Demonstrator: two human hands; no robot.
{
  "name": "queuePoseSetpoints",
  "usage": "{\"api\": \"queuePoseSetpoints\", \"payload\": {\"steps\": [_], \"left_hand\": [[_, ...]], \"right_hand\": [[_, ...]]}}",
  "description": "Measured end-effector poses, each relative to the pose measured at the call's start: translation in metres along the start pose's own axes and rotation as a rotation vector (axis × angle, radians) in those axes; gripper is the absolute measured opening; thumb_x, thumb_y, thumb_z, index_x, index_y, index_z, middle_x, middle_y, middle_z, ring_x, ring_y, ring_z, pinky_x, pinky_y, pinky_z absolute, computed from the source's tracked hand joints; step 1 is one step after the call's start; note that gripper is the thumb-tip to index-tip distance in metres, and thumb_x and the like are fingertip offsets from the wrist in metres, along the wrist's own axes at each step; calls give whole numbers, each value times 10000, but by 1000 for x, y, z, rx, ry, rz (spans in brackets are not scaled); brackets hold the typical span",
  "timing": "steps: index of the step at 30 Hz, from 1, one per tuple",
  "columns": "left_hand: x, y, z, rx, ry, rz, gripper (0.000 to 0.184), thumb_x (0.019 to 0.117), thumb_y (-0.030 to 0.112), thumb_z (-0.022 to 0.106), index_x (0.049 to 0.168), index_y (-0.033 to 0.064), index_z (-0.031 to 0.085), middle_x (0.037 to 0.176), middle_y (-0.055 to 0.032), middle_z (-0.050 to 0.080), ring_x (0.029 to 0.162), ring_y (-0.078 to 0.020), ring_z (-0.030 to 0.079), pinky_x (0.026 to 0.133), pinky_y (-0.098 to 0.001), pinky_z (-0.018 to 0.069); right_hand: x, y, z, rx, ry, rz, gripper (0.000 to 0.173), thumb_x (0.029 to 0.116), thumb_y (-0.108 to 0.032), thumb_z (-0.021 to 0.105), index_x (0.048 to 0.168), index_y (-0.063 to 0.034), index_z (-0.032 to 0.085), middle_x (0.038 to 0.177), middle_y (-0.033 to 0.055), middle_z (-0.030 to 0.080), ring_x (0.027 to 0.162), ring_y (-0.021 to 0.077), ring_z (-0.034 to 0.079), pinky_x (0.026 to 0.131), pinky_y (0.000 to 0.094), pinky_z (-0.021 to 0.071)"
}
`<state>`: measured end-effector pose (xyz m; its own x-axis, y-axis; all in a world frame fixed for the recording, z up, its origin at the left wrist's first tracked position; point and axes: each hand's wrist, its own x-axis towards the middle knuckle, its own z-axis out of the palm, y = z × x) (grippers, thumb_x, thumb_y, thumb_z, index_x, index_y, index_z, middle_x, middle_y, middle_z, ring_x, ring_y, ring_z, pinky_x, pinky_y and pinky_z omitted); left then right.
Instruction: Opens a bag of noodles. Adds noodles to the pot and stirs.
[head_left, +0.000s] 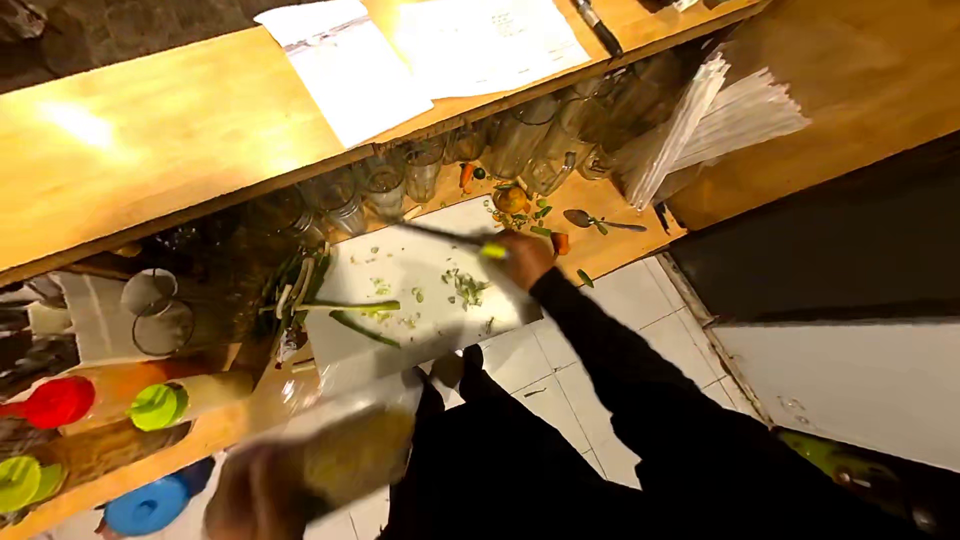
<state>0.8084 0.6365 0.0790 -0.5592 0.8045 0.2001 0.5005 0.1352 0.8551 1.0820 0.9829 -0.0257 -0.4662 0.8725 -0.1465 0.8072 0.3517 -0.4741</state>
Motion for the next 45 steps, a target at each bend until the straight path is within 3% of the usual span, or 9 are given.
{"api": "queuePoseSetpoints", "payload": {"steps": [2, 5, 7, 10, 26, 34, 39, 42, 45], "left_hand": [[42, -11, 40, -13, -95, 70, 308, 1105, 251, 442, 1109, 28, 654, 912, 74, 677, 816, 64, 626, 749, -190, 563], [103, -13, 97, 120, -247, 79, 348, 1080, 229, 449, 1114, -58, 642, 794, -103, 656, 657, -141, 628, 628, -368, 570], [135, -9, 127, 209, -326, 77, 336, 1096, 247, 438, 1164, -19, 632, 792, -143, 657, 661, -242, 645, 629, -472, 564], [166, -1, 164, 272, -355, 140, 349, 1110, 283, 398, 1212, 13, 595, 742, -140, 626, 628, -290, 632, 600, -515, 547], [183, 40, 213, 488, -413, 304, 272, 1091, 195, 436, 1155, 5, 619, 698, -181, 636, 604, -373, 649, 554, -571, 520], [185, 22, 190, 381, -298, 335, 327, 1100, 251, 384, 1124, 7, 600, 650, -120, 577, 518, -270, 578, 481, -467, 494], [186, -18, 181, 128, -323, 333, 334, 1113, 215, 351, 1092, -40, 566, 747, -91, 555, 606, -142, 545, 583, -318, 515], [183, -32, 191, -5, -344, 226, 324, 1108, 195, 361, 1111, -45, 578, 824, -81, 570, 666, -89, 547, 642, -277, 515], [177, -46, 199, -102, -391, 208, 315, 1112, 207, 374, 1108, -17, 597, 822, -62, 595, 662, -72, 571, 639, -263, 532]], "right_hand": [[6, 36, -17, -41, -3, 158, 374, 928, -245, 747, 1262, -80, 712, 1300, 211, 675, 1164, 438, 657, 963, 715, 489], [-12, 57, -44, 9, 31, 182, 480, 945, -362, 754, 1240, 10, 681, 1309, 273, 629, 1140, 486, 641, 942, 721, 492], [-44, 68, -57, 55, 90, 139, 471, 1009, -432, 641, 1169, 10, 679, 980, 279, 695, 868, 473, 692, 759, 704, 533], [-90, 83, -69, 159, 146, -20, 527, 1060, -475, 406, 972, -16, 648, 625, 118, 566, 543, 291, 584, 510, 536, 487], [-107, 69, -56, 176, 41, -120, 649, 1041, -606, 372, 857, -80, 705, 590, 68, 581, 558, 252, 614, 527, 500, 503], [-137, 122, -69, -71, 56, 120, 664, 1003, -635, 467, 977, -21, 719, 786, 215, 702, 726, 446, 699, 623, 684, 521], [-80, 106, -46, -7, -18, 178, 481, 1003, -391, 659, 1320, -30, 669, 1192, 286, 680, 1031, 499, 683, 848, 715, 519], [-43, 67, -46, 39, 128, -2, 478, 929, -371, 752, 1225, 0, 701, 1300, 288, 624, 1197, 492, 601, 974, 690, 477], [-18, -6, -34, 203, 134, -260, 670, 856, -477, 797, 1343, -43, 644, 1328, 203, 642, 1246, 381, 605, 1061, 597, 481]]}}
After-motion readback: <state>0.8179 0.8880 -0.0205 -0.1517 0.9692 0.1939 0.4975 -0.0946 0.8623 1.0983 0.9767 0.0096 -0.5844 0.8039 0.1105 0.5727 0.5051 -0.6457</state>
